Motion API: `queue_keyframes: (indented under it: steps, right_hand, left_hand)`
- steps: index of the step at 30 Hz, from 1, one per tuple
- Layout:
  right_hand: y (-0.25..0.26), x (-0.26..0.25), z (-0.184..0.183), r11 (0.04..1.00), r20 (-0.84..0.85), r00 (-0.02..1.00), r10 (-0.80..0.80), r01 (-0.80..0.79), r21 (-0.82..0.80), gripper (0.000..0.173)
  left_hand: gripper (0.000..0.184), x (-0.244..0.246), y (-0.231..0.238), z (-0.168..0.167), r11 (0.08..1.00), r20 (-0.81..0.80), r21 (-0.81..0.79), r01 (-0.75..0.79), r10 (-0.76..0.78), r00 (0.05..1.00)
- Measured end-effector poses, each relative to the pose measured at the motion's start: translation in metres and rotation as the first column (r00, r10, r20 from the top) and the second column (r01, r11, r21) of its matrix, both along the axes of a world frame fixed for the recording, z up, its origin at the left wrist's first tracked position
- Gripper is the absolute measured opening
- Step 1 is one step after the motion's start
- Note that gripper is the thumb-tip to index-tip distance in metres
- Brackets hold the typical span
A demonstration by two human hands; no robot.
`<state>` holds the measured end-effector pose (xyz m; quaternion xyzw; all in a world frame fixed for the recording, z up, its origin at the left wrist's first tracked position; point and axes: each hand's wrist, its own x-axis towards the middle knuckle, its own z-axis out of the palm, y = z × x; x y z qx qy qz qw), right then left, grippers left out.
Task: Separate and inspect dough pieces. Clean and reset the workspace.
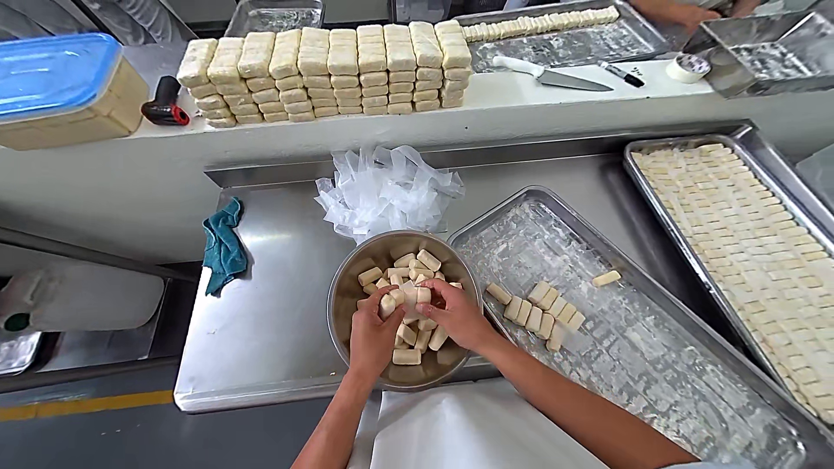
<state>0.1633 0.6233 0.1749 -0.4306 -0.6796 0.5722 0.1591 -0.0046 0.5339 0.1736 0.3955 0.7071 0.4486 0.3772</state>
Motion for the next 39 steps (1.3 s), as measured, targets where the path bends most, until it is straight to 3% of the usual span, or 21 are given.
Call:
queue_keyframes:
  steps: [2,4,9,12,16,21,24,27,29,33,36,39]
  right_hand:
    - [-0.004,-0.002,0.001,0.985,0.093,0.995,-0.030,0.013,0.172,0.040]
    - [-0.003,-0.001,0.002,0.986,0.098,0.994,-0.057,0.040,0.165,0.041]
    - [0.007,0.015,-0.002,0.979,-0.114,0.985,-0.132,0.111,-0.172,0.040]
    - [0.006,0.015,0.000,0.954,-0.207,0.967,-0.151,0.088,-0.286,0.039]
    - [0.006,0.008,-0.004,0.982,-0.217,0.976,0.019,-0.059,-0.181,0.039]
    - [0.008,0.002,-0.003,0.988,-0.032,0.991,0.128,-0.124,0.088,0.039]
    - [0.001,0.000,-0.004,0.970,0.043,0.996,0.078,-0.086,0.228,0.038]
    - [0.001,0.004,-0.011,0.929,0.033,0.997,-0.065,0.048,0.366,0.036]
    - [0.007,0.011,-0.007,0.953,0.069,0.993,-0.097,0.073,0.295,0.038]
    - [0.019,0.025,0.002,0.979,0.257,0.966,0.037,-0.087,0.187,0.047]
    - [0.015,0.022,0.009,0.981,0.129,0.984,0.120,-0.138,0.135,0.070]
    - [0.012,0.012,0.015,0.988,-0.041,0.993,0.114,-0.118,-0.096,0.065]
  left_hand:
    - [0.035,0.004,0.004,0.001,1.000,-0.183,-0.012,-0.027,0.024,0.983]
    - [0.035,0.004,0.006,0.000,0.999,-0.208,0.007,-0.040,0.040,0.977]
    - [0.037,-0.005,0.004,0.000,1.000,0.049,-0.028,0.010,-0.009,0.999]
    - [0.041,-0.012,0.007,-0.004,0.986,0.084,-0.096,0.136,-0.128,0.988]
    - [0.048,-0.010,0.010,-0.011,0.960,0.043,-0.071,0.272,-0.270,0.962]
    - [0.028,0.000,0.014,-0.008,0.980,0.044,-0.021,0.199,-0.198,0.979]
    - [0.026,0.003,0.014,-0.005,0.989,-0.074,-0.024,0.148,-0.149,0.986]
    - [0.027,0.000,0.011,-0.007,0.998,-0.210,0.008,0.061,-0.058,0.976]
    - [0.027,-0.007,0.009,-0.006,0.998,-0.145,0.055,-0.006,0.014,0.989]
    - [0.025,-0.018,0.008,0.005,0.992,0.212,0.117,-0.037,0.012,0.977]
    - [0.028,-0.016,0.008,0.017,0.987,0.326,0.149,0.055,-0.102,0.940]
    - [0.030,-0.008,0.009,0.023,0.965,0.384,0.228,0.127,-0.209,0.899]
